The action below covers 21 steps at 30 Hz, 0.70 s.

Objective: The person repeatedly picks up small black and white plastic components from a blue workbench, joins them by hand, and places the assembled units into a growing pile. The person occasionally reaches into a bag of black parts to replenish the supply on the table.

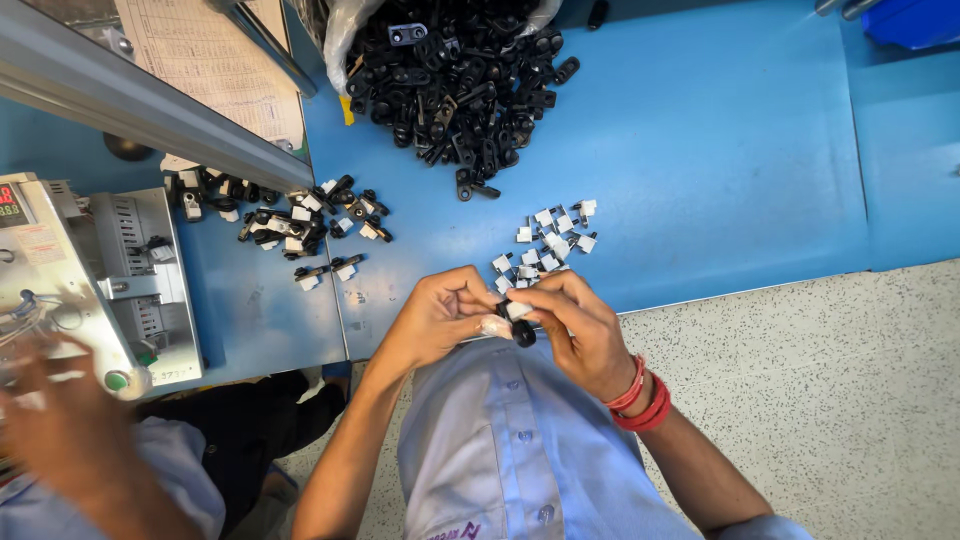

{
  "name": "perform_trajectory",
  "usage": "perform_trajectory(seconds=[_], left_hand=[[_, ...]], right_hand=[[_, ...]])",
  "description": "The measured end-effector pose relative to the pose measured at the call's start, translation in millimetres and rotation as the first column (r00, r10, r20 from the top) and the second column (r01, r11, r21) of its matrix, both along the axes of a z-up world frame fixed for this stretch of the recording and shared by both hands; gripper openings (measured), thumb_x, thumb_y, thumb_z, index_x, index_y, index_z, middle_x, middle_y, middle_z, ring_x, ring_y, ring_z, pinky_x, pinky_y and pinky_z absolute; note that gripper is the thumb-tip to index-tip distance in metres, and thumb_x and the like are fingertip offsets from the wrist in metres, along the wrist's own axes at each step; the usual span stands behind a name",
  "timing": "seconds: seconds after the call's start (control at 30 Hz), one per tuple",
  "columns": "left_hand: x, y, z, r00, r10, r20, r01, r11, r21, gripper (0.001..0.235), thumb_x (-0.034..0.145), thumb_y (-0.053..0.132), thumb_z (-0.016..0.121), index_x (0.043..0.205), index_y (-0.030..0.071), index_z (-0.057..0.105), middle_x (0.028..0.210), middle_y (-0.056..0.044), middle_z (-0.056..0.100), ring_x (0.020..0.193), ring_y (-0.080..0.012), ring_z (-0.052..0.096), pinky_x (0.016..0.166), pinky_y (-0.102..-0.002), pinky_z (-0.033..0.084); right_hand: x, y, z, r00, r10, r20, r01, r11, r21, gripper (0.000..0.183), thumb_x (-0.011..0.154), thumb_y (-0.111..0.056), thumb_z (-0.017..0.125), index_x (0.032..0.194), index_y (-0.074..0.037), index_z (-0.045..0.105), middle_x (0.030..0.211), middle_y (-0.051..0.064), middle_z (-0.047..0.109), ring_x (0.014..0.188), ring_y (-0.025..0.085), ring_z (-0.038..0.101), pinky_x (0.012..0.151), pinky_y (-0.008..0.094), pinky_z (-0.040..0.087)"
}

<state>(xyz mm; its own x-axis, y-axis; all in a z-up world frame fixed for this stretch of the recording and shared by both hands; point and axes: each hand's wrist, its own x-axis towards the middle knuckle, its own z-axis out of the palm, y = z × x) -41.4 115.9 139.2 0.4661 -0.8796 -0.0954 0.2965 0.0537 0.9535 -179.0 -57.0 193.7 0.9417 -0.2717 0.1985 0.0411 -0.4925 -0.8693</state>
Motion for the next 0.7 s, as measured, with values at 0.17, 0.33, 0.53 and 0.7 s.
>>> perform_trajectory(seconds=[0.17, 0.33, 0.53, 0.7], left_hand=[[-20, -8, 6, 0.357, 0.178, 0.917, -0.228, 0.969, -0.099, 0.018, 0.083, -0.006, 0.078, 0.097, -0.003, 0.068, 0.113, -0.021, 0.074, 0.101, -0.0283, 0.072, 0.086, -0.035, 0.061], [-44, -30, -7, 0.913, 0.371, 0.168, -0.347, 0.924, -0.159, 0.028, 0.094, -0.011, 0.066, 0.119, -0.002, 0.061, 0.118, -0.014, 0.071, 0.113, -0.0195, 0.071, 0.099, -0.032, 0.058], [-57, -50, -19, 0.883, 0.210, -0.419, -0.255, 0.966, -0.054, 0.031, 0.095, -0.005, 0.055, 0.126, 0.001, 0.056, 0.119, -0.011, 0.069, 0.108, -0.0141, 0.068, 0.097, -0.030, 0.054], [-55, -59, -23, 0.880, 0.044, -0.473, -0.077, 0.996, -0.049, 0.013, 0.103, 0.010, 0.065, 0.109, -0.001, 0.063, 0.100, -0.008, 0.070, 0.090, -0.0149, 0.068, 0.085, -0.031, 0.055]], right_hand=[[8, 10, -1, 0.984, -0.176, -0.031, 0.175, 0.984, -0.036, 0.032, 0.096, 0.005, 0.064, 0.126, -0.005, 0.069, 0.098, 0.011, 0.062, 0.085, 0.020, 0.063, 0.076, 0.029, 0.050], [2, -13, 0, 0.998, -0.063, 0.017, 0.059, 0.982, 0.177, 0.031, 0.100, -0.004, 0.065, 0.130, -0.003, 0.066, 0.101, 0.009, 0.060, 0.091, 0.021, 0.063, 0.084, 0.029, 0.052], [-7, -46, -12, 0.978, 0.016, 0.210, 0.000, 0.997, -0.073, 0.030, 0.089, -0.011, 0.077, 0.115, -0.005, 0.064, 0.125, 0.018, 0.063, 0.117, 0.031, 0.061, 0.104, 0.038, 0.048], [-7, -54, -20, 0.952, 0.122, 0.281, -0.132, 0.991, 0.016, 0.034, 0.093, -0.005, 0.076, 0.116, -0.005, 0.050, 0.136, 0.020, 0.066, 0.135, 0.035, 0.063, 0.117, 0.046, 0.050]])
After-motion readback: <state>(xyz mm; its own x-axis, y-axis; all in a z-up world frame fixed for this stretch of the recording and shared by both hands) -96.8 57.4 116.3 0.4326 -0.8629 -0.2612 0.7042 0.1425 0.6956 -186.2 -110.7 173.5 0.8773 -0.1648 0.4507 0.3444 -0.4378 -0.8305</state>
